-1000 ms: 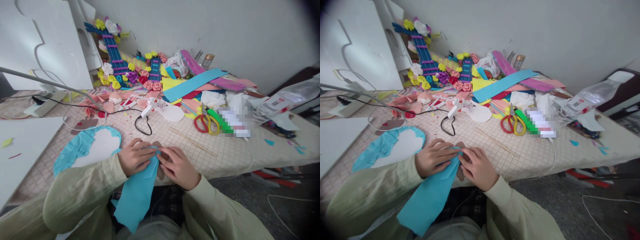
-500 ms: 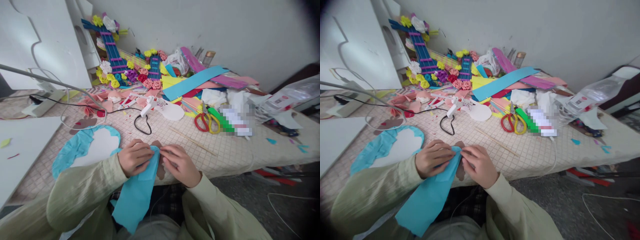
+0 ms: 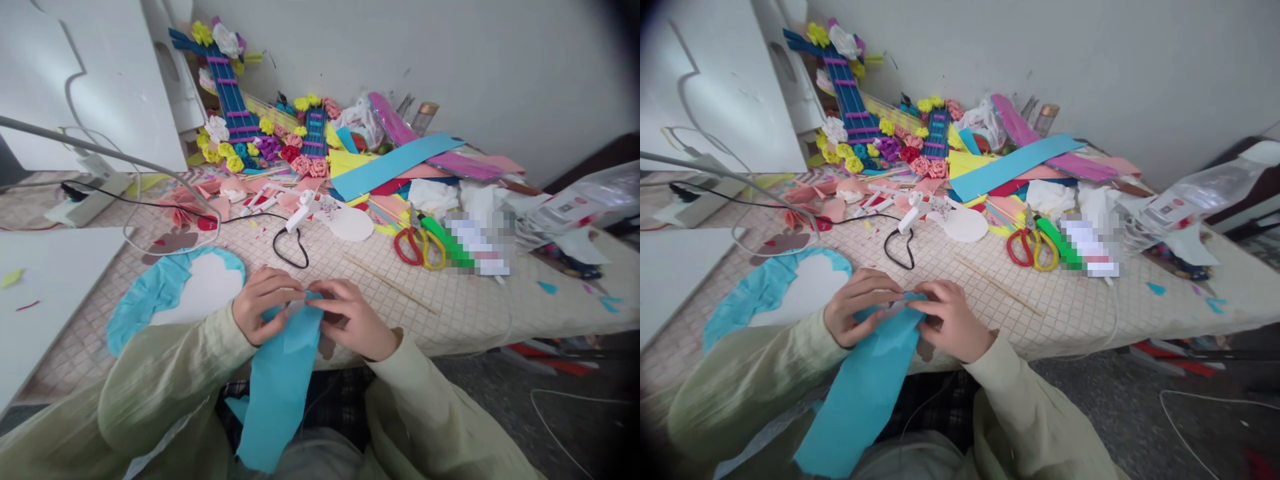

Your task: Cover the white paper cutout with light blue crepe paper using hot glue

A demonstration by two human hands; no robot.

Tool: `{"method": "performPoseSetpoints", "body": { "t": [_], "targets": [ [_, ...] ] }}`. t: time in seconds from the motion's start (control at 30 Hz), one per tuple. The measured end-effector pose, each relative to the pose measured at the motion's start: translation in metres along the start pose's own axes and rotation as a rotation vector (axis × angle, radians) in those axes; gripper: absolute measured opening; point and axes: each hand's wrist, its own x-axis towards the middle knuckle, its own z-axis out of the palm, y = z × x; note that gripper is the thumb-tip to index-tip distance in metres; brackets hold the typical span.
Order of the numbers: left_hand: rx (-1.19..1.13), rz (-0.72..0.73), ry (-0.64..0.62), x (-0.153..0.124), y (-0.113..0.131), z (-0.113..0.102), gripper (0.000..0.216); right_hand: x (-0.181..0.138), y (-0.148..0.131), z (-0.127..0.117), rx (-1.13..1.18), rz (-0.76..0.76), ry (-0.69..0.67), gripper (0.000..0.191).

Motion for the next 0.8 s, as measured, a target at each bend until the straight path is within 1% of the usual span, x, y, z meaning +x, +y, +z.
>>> {"method": "performPoseSetpoints", "body": {
  "t": [0.1,0.17,0.2,0.27,0.37,0.43,0.53,0.6,0.67,0.73,0.8],
  "targets": [
    [-0.002,-0.026,0.006,0.000,0.001,0.000,0.029,0.001,-0.001,0.008,0.085,0.098,0.165,0.017],
    [-0.033,-0.030,0.020,0.000,0.001,-0.001,0.026,0.001,-0.002,0.010,0.105,0.175,0.230,0.013],
    [-0.055,-0.032,0.024,0.000,0.000,-0.001,0.025,0.001,-0.002,0.010,0.101,0.194,0.232,0.012],
    [-0.092,-0.045,-0.001,-0.001,-0.002,-0.002,0.027,0.001,-0.001,0.009,0.084,0.174,0.187,0.013],
    [-0.127,-0.057,-0.117,-0.002,-0.006,-0.001,0.030,0.001,0.000,0.008,0.068,0.120,0.132,0.017],
    [-0.162,-0.027,-0.197,-0.002,-0.006,0.001,0.032,0.000,0.002,0.008,0.077,0.129,0.142,0.016],
    [-0.281,0.056,-0.262,-0.002,-0.006,0.002,0.040,-0.004,0.003,0.008,0.141,0.160,0.171,0.019],
    [-0.375,0.095,-0.259,-0.002,-0.005,0.001,0.042,-0.007,0.005,0.008,0.194,0.166,0.183,0.018],
    [-0.402,0.083,-0.210,-0.002,-0.006,0.000,0.040,-0.009,0.006,0.006,0.232,0.172,0.190,0.016],
    [-0.340,0.029,-0.159,-0.003,-0.007,0.000,0.037,-0.010,0.008,0.004,0.249,0.181,0.184,0.016],
    [-0.238,-0.020,-0.155,-0.003,-0.008,0.003,0.032,-0.011,0.010,0.003,0.243,0.181,0.171,0.017]
  ]
}}
